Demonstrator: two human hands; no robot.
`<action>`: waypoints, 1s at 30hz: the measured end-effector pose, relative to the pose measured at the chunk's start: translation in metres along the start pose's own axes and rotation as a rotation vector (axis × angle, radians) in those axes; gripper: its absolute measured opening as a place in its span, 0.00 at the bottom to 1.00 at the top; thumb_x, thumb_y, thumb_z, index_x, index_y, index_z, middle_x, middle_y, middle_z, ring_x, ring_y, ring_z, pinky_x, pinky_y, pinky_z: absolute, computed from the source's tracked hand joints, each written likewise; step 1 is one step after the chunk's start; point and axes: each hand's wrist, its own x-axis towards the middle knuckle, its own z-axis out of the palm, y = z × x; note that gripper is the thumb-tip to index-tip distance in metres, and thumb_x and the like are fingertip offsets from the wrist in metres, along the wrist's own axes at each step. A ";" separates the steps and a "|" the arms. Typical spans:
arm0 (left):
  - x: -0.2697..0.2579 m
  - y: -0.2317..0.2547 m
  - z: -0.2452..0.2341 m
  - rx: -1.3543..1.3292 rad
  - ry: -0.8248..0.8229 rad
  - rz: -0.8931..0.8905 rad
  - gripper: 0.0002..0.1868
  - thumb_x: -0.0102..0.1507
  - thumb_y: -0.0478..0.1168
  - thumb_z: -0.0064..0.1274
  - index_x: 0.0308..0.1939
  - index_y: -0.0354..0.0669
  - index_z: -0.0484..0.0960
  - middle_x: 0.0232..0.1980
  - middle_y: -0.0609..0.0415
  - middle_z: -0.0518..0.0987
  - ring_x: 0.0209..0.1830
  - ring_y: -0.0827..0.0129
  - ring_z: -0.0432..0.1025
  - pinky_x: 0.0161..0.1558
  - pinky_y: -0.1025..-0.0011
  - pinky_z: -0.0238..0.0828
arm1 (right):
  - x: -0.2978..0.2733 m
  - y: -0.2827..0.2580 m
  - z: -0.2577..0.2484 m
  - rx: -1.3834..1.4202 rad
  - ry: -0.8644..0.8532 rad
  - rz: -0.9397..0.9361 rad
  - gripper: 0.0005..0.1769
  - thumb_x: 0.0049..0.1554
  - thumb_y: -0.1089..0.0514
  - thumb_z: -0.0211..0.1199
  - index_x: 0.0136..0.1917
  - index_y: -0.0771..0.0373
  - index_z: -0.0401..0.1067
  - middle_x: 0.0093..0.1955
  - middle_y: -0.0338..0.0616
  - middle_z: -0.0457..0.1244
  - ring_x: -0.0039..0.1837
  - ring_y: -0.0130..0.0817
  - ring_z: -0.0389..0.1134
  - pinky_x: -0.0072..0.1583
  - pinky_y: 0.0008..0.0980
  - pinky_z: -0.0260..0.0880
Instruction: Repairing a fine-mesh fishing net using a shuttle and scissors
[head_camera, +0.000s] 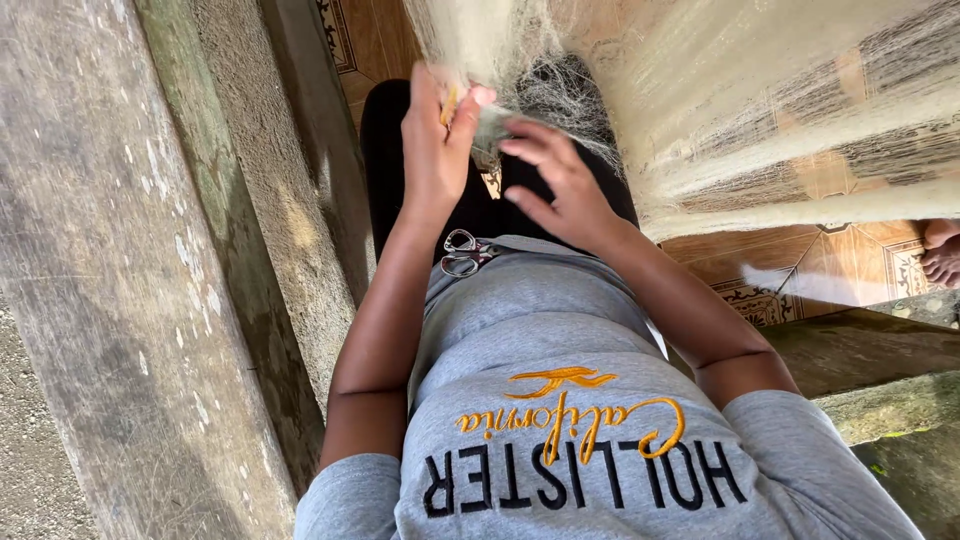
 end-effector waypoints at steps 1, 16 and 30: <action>0.004 0.001 0.000 -0.002 -0.001 0.000 0.08 0.70 0.39 0.47 0.46 0.43 0.63 0.36 0.54 0.72 0.32 0.70 0.65 0.35 0.68 0.62 | -0.001 0.008 -0.001 -0.002 0.000 0.001 0.24 0.70 0.47 0.54 0.74 0.61 0.62 0.77 0.57 0.54 0.80 0.52 0.54 0.80 0.52 0.53; 0.003 0.006 -0.028 -0.601 -0.162 -0.115 0.13 0.74 0.53 0.41 0.44 0.52 0.71 0.35 0.58 0.75 0.19 0.81 0.51 0.20 0.82 0.42 | -0.012 0.079 -0.036 0.107 0.392 0.251 0.19 0.70 0.43 0.51 0.69 0.53 0.66 0.79 0.54 0.49 0.81 0.53 0.51 0.80 0.55 0.55; -0.038 -0.023 -0.066 -0.425 -0.168 -0.091 0.24 0.67 0.63 0.54 0.48 0.47 0.77 0.25 0.64 0.66 0.24 0.83 0.59 0.32 0.82 0.50 | 0.022 0.019 0.008 0.177 -0.090 0.191 0.24 0.72 0.47 0.49 0.76 0.60 0.59 0.54 0.47 0.67 0.60 0.38 0.69 0.66 0.38 0.64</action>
